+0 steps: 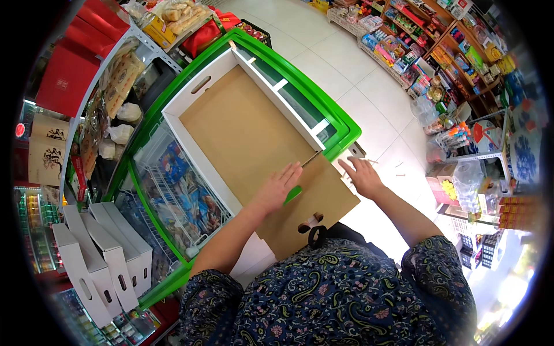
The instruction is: The person assembles flat-packed cardboard boxes by folding the side panels and locking the tabs. They repeat this process for several boxes, stacking the finished ones on top of a green freezer.
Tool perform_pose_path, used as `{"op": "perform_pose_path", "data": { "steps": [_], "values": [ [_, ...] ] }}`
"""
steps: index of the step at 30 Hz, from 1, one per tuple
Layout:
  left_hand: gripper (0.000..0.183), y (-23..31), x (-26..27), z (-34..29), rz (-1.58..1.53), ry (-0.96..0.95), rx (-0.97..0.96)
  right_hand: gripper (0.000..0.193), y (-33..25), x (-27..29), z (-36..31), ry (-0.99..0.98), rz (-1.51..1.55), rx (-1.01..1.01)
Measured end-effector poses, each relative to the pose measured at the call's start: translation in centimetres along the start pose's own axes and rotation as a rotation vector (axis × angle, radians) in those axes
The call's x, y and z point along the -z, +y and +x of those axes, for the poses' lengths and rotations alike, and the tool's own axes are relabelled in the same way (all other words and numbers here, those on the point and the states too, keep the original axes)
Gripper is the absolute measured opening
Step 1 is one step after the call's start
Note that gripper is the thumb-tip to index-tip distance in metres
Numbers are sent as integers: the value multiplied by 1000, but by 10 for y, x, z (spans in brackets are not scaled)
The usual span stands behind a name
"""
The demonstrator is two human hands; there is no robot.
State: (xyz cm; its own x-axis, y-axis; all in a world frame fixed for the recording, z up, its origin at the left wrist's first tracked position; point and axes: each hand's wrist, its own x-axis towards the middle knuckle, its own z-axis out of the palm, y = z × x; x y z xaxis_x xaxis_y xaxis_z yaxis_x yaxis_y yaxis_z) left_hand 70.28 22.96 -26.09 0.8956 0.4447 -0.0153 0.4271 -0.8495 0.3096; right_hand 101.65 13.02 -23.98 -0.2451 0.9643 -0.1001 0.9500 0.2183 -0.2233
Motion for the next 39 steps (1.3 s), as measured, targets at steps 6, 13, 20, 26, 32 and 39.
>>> {"op": "perform_pose_path", "data": {
  "steps": [6, 13, 20, 26, 32, 39],
  "values": [
    [60, 3, 11, 4, -211, -62, 37, 56, 14, -32, 8, 86, 184, 259],
    [61, -5, 18, -2, -277, -127, 34, 52, 5, 3, 53, 259, 491, 220],
    [52, 4, 46, 6, -648, -282, 272, 54, 7, 1, 83, 173, 430, 310],
    [49, -12, 29, 9, -964, -194, 331, 27, 4, 9, 99, 209, 621, 162],
    [42, -42, -46, -14, -1248, 191, 479, 34, -11, 16, 108, 196, 699, 53],
    [23, -35, -11, -15, -777, -68, 724, 58, -33, 3, 117, 144, 885, -241]
  ]
}}
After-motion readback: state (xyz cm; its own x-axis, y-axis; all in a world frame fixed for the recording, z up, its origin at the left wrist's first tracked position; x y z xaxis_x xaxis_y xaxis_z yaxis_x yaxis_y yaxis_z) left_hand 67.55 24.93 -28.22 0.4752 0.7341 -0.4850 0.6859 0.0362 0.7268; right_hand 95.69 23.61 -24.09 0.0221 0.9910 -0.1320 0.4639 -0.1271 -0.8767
